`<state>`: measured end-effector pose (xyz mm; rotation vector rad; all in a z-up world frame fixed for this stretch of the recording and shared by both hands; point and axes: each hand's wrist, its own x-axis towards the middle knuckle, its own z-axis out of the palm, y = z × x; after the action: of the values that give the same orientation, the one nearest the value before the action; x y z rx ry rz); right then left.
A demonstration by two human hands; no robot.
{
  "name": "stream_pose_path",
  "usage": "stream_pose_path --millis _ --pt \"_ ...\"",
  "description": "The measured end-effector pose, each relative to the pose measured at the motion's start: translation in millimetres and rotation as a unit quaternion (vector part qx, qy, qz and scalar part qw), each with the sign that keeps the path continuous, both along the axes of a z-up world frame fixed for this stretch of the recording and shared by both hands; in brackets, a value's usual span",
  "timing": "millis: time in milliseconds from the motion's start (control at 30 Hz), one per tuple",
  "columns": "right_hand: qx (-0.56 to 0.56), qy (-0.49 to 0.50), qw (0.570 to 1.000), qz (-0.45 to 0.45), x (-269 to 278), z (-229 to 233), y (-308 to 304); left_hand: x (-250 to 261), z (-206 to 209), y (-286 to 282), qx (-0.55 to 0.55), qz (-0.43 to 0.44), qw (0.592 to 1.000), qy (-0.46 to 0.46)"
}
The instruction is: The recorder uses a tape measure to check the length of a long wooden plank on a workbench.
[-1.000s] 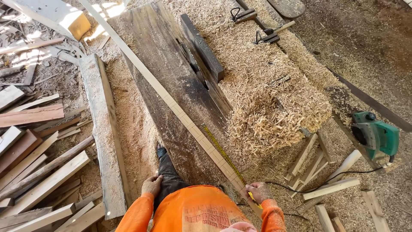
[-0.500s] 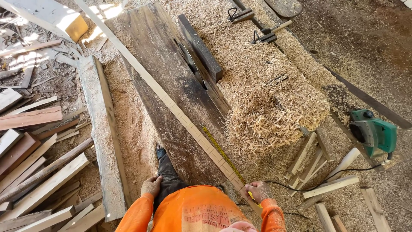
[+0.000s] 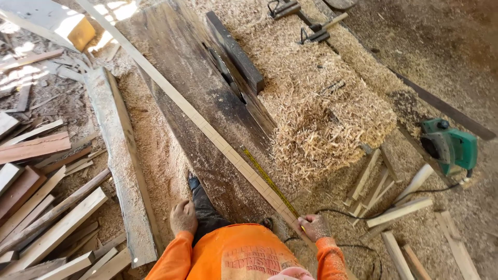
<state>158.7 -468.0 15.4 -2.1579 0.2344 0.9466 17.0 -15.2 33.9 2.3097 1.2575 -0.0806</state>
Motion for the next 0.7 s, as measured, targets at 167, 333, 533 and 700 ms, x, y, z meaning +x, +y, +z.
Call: stream_pose_path --millis 167,333,533,700 --pt "0.048 -0.011 0.997 -0.053 -20 8 6 71 65 -39 -0.218 -0.038 0.967 -0.124" --pt "0.038 -0.031 0.999 -0.02 -30 26 29 117 92 -95 -0.36 -0.178 0.912 -0.087" --pt "0.044 -0.022 0.999 -0.016 -39 24 44 113 63 -133 -0.46 -0.199 0.861 -0.086" --pt "0.059 -0.041 0.997 0.037 -53 32 47 93 27 -128 -0.463 -0.111 0.872 -0.114"
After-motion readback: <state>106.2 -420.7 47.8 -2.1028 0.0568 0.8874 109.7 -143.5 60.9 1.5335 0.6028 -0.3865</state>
